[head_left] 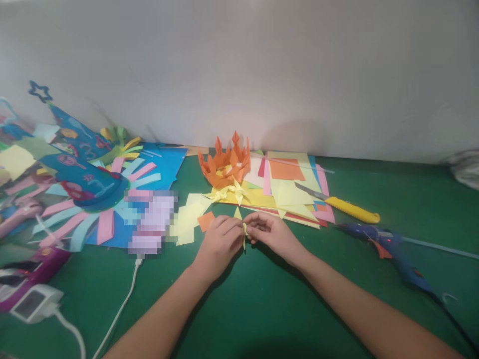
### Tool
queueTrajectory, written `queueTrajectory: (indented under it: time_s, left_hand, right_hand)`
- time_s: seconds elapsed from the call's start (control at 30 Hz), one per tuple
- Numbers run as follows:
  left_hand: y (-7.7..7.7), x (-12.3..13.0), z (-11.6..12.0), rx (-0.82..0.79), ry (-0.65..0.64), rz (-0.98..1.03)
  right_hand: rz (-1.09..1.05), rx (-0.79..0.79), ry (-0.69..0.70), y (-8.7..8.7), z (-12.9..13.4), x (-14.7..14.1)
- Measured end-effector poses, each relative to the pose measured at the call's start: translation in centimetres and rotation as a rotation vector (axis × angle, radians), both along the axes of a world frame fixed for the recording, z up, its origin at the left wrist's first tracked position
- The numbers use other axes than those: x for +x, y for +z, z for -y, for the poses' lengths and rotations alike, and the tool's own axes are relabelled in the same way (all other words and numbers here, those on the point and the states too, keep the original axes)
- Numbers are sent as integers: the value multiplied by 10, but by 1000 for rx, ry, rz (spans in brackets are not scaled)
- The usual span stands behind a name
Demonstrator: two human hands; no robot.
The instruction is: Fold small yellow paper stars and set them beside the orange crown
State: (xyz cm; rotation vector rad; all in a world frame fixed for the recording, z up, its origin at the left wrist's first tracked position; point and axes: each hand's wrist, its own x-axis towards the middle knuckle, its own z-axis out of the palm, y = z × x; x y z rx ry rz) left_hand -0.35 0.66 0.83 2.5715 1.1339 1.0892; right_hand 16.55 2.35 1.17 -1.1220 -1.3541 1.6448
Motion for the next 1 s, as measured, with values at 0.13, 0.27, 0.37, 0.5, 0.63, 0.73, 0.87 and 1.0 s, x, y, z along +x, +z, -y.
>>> queueTrajectory:
  time_s: [0.13, 0.27, 0.37, 0.5, 0.63, 0.73, 0.87, 1.0]
  left_hand:
    - [0, 1, 0, -10, -9, 3]
    - [-1, 1, -1, -28, -38, 1]
    - [-1, 0, -1, -44, -35, 12]
    - [2, 0, 0, -98, -44, 45]
    - [1, 0, 0, -175, -16, 107]
    - [-2, -1, -1, -202, 28, 143]
    - [-4, -2, -1, -213, 28, 160]
    - [-4, -1, 0, -217, 28, 178]
  right_hand:
    - [2, 5, 7, 1, 0, 0]
    - [-1, -7, 3, 1, 0, 1]
    - [24, -18, 3, 1, 0, 2]
    - [60, -2, -17, 0, 0, 1]
    - [89, 73, 18, -2, -1, 3]
    - [101, 115, 46, -4, -1, 6]
    - [128, 121, 6, -6, -1, 6]
    - [136, 123, -23, -6, 0, 5]
